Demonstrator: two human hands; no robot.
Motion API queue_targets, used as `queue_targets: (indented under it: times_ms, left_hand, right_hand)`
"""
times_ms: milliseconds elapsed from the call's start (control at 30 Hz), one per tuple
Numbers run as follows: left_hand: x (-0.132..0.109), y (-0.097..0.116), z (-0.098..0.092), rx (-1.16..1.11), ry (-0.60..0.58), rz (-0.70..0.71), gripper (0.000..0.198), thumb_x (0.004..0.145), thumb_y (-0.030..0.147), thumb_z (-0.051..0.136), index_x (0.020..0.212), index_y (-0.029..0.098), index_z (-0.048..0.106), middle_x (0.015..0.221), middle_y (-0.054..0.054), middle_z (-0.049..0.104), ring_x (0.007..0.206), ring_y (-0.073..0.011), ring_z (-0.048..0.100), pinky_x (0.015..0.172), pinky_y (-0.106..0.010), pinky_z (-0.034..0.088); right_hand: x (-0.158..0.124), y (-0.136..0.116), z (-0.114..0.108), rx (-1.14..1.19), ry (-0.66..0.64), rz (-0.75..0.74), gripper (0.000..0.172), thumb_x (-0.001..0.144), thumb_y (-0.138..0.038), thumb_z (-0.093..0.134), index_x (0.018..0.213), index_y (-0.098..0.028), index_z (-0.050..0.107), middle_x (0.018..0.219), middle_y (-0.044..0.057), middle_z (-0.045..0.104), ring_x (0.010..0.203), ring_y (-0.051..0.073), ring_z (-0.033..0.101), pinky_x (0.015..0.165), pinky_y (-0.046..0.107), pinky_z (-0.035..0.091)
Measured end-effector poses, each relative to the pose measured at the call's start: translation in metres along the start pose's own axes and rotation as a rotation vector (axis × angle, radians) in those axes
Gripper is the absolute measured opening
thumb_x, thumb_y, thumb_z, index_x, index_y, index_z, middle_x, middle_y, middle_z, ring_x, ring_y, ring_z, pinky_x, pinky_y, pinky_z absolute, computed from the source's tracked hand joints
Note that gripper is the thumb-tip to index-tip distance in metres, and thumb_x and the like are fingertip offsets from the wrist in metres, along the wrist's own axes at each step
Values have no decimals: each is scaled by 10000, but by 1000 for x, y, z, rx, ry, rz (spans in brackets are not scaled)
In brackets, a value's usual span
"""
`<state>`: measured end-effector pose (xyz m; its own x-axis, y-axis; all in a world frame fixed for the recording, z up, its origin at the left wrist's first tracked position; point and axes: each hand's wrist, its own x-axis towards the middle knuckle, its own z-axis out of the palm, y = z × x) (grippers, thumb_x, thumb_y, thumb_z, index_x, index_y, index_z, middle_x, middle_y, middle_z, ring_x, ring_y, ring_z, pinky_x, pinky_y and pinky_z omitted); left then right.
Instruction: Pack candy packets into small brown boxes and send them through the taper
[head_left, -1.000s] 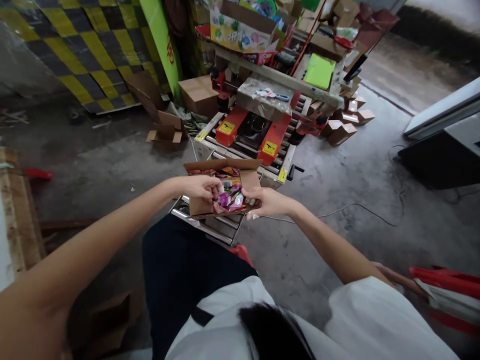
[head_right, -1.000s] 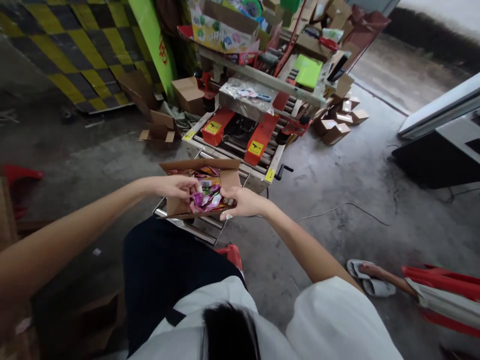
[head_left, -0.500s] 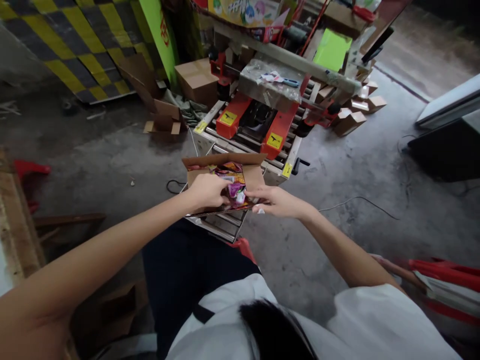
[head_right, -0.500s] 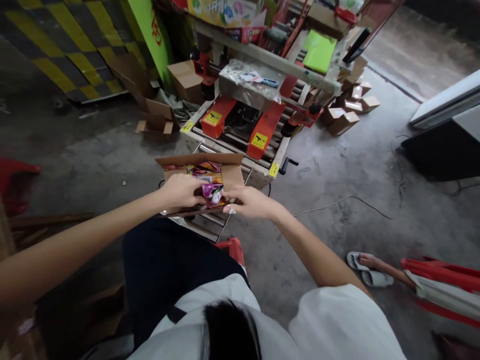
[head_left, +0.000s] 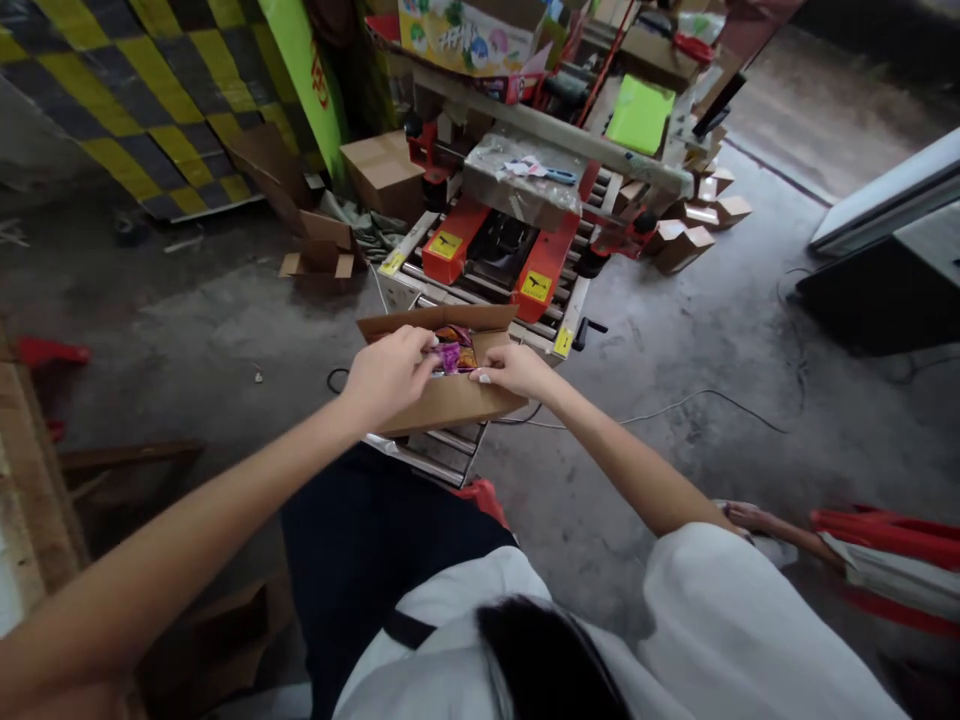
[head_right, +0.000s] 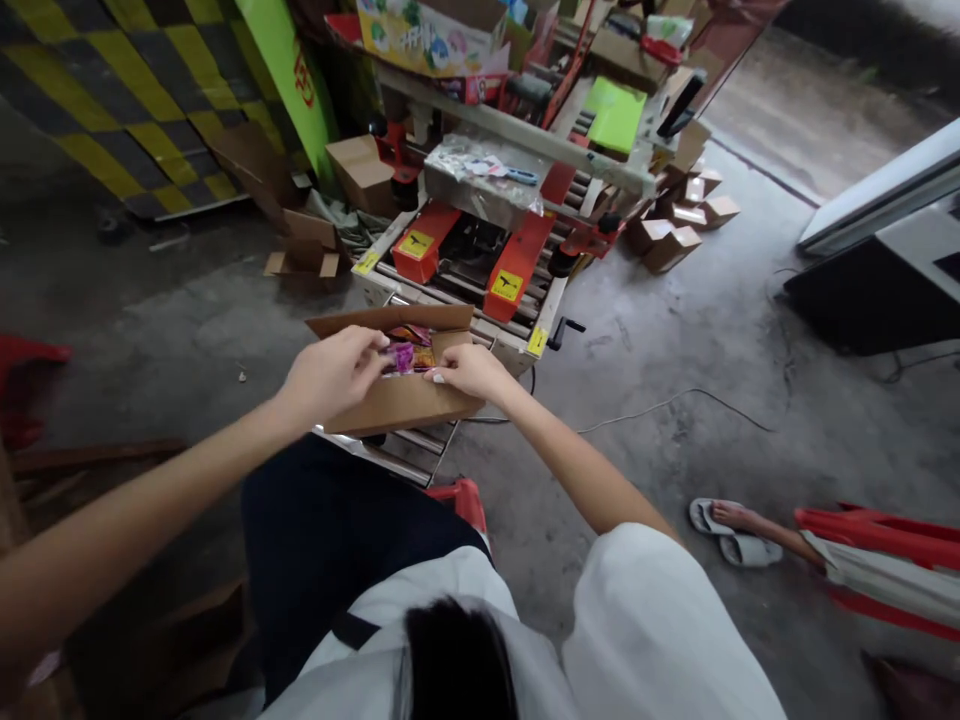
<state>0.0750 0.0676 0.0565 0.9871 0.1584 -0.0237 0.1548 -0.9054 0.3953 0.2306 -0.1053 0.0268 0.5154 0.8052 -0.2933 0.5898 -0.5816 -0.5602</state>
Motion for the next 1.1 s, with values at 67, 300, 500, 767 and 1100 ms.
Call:
queue_targets:
  times_ms: [67, 300, 500, 767, 1100]
  left_hand:
    - [-30, 13, 20, 112, 152, 157, 591, 911, 374, 595, 1427, 101, 503, 1513, -209, 495, 1421, -343, 449, 1182, -495, 351]
    - [-33, 28, 74, 286, 99, 132, 859, 799, 335, 748, 1470, -62, 388, 1527, -324, 412, 1441, -412, 401, 1209, -503, 300]
    - [-15, 19, 66, 284, 27, 146, 826, 739, 475, 794, 1318, -44, 514, 1256, -286, 611, 1150, -386, 605, 995, -454, 471]
    - [-12, 14, 65, 271, 37, 144, 726, 721, 550, 791, 1175, 32, 562, 1135, -217, 643, 1063, -352, 620, 949, -429, 461]
    - [-13, 10, 67, 223, 69, 151, 857, 699, 566, 811, 1305, 33, 522, 1234, -234, 634, 1131, -368, 613, 990, -451, 460]
  right_hand:
    - [-6, -2, 2, -29, 34, -5, 276, 857, -435, 725, 771, -175, 690, 727, 11, 672, 687, 141, 563, 620, 255, 334]
    - [-23, -13, 15, -195, 406, -267, 396, 916, -218, 594, 1304, -146, 623, 1302, 164, 633, 1224, 299, 554, 1044, 440, 442]
    - [23, -27, 22, -287, 91, -396, 384, 1004, -195, 407, 1240, -127, 702, 1267, 152, 703, 1171, 257, 637, 1044, 384, 455]
    - [49, -37, 27, -487, 32, -260, 415, 1032, -263, 387, 1016, -103, 769, 1076, 183, 758, 1043, 272, 685, 956, 389, 456]
    - [24, -48, 26, -147, 607, -397, 513, 951, -383, 561, 1394, -124, 555, 1342, 174, 601, 1305, 311, 492, 1219, 539, 207]
